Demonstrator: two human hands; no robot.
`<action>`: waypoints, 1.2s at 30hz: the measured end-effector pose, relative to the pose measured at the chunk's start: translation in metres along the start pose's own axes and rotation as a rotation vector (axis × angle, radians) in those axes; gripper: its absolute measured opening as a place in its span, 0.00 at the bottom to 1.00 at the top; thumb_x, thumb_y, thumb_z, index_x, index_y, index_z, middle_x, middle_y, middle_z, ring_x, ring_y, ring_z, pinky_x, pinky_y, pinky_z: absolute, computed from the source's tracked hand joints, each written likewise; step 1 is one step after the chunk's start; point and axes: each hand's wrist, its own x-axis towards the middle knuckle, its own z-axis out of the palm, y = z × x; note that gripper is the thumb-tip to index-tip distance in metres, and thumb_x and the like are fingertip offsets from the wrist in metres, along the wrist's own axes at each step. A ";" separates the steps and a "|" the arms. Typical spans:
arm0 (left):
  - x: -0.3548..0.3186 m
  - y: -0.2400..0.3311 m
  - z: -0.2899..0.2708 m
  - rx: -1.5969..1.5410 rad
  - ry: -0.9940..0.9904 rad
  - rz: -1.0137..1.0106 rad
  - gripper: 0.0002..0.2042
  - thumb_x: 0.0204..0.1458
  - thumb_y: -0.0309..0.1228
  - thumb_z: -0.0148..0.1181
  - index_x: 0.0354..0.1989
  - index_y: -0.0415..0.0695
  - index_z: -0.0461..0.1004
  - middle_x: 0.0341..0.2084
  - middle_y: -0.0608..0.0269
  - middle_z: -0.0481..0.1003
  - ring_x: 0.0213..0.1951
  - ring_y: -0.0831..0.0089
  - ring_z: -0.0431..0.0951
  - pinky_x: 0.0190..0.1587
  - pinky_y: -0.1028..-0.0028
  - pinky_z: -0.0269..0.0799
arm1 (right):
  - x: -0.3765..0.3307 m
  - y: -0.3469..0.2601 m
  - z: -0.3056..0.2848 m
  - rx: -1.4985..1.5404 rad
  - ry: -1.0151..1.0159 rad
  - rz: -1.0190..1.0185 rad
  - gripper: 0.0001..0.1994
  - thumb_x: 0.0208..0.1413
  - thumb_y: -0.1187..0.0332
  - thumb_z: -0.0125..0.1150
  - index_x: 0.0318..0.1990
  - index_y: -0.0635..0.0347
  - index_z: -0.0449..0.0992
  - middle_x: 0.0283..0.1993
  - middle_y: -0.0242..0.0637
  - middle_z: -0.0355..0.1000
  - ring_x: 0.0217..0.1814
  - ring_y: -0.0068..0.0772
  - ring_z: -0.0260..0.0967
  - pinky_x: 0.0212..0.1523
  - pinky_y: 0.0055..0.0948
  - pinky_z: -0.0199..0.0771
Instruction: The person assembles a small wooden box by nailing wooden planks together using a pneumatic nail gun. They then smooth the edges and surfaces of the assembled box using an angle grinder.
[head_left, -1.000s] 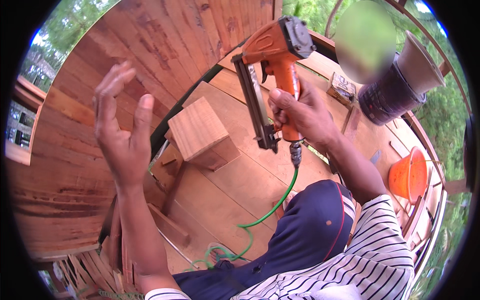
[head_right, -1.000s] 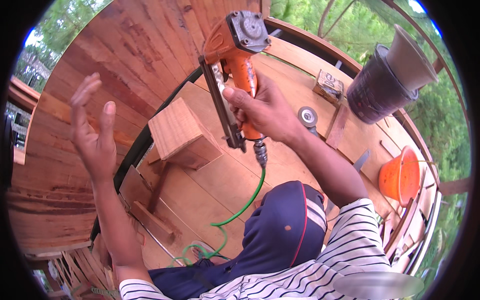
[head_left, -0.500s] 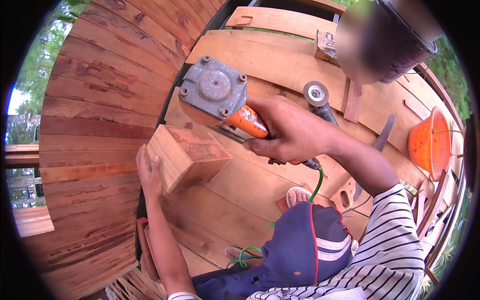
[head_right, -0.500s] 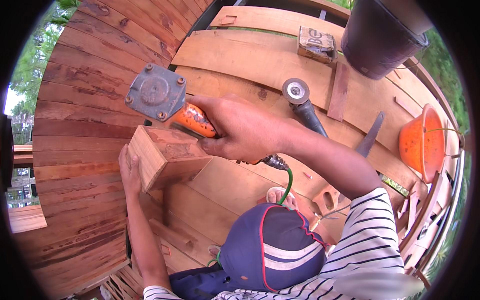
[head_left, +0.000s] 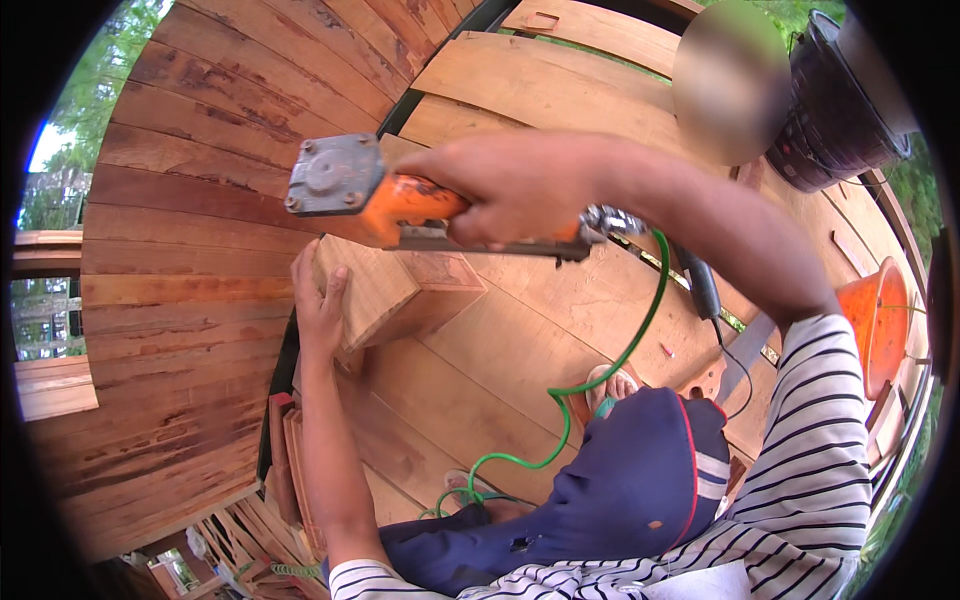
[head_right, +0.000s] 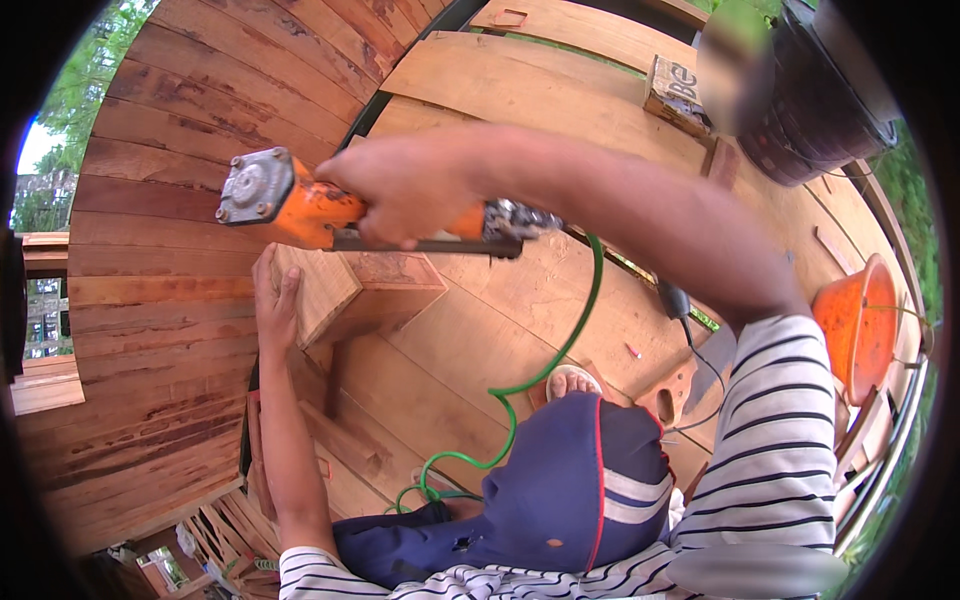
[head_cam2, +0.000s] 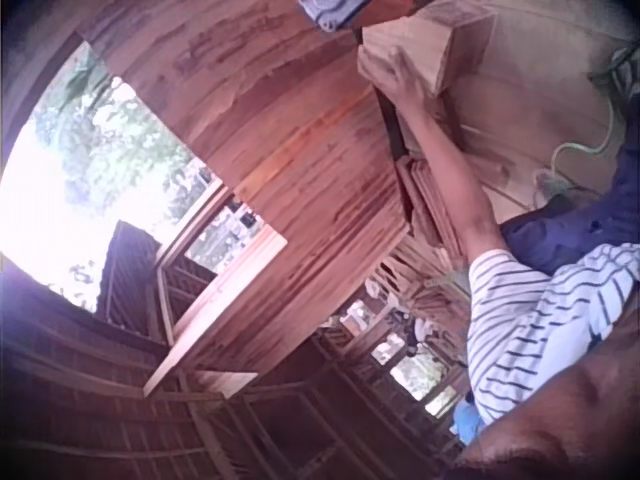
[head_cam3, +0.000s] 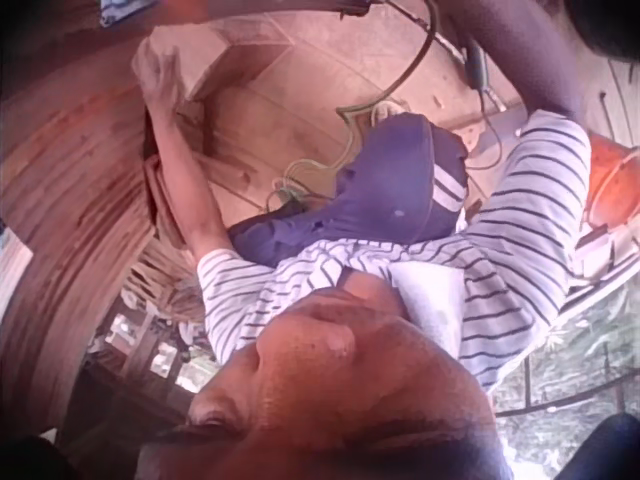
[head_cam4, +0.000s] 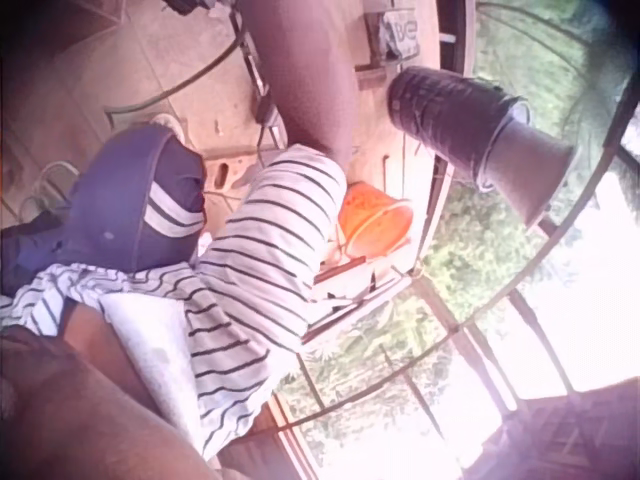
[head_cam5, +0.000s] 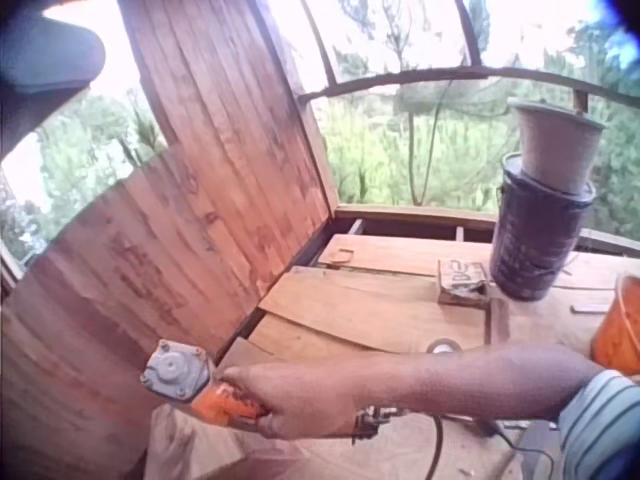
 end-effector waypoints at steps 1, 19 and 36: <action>0.000 -0.002 0.001 -0.002 0.004 -0.004 0.28 0.68 0.43 0.57 0.69 0.35 0.64 0.64 0.50 0.64 0.67 0.59 0.64 0.70 0.64 0.56 | 0.009 -0.008 -0.004 -0.037 -0.028 0.051 0.26 0.55 0.72 0.57 0.64 0.65 0.67 0.29 0.43 0.77 0.30 0.39 0.77 0.36 0.41 0.76; -0.001 -0.012 0.002 -0.027 0.039 0.024 0.31 0.66 0.47 0.58 0.68 0.34 0.63 0.64 0.46 0.64 0.66 0.52 0.66 0.68 0.61 0.61 | 0.045 -0.048 -0.006 -0.200 -0.200 0.132 0.20 0.57 0.73 0.54 0.58 0.68 0.70 0.36 0.40 0.76 0.32 0.31 0.76 0.32 0.32 0.81; -0.002 -0.013 0.007 -0.030 0.053 0.039 0.26 0.69 0.39 0.51 0.67 0.31 0.63 0.64 0.43 0.64 0.66 0.50 0.64 0.70 0.60 0.59 | 0.050 -0.051 -0.003 -0.256 -0.206 0.138 0.17 0.56 0.73 0.54 0.54 0.68 0.70 0.33 0.40 0.76 0.30 0.32 0.77 0.31 0.33 0.81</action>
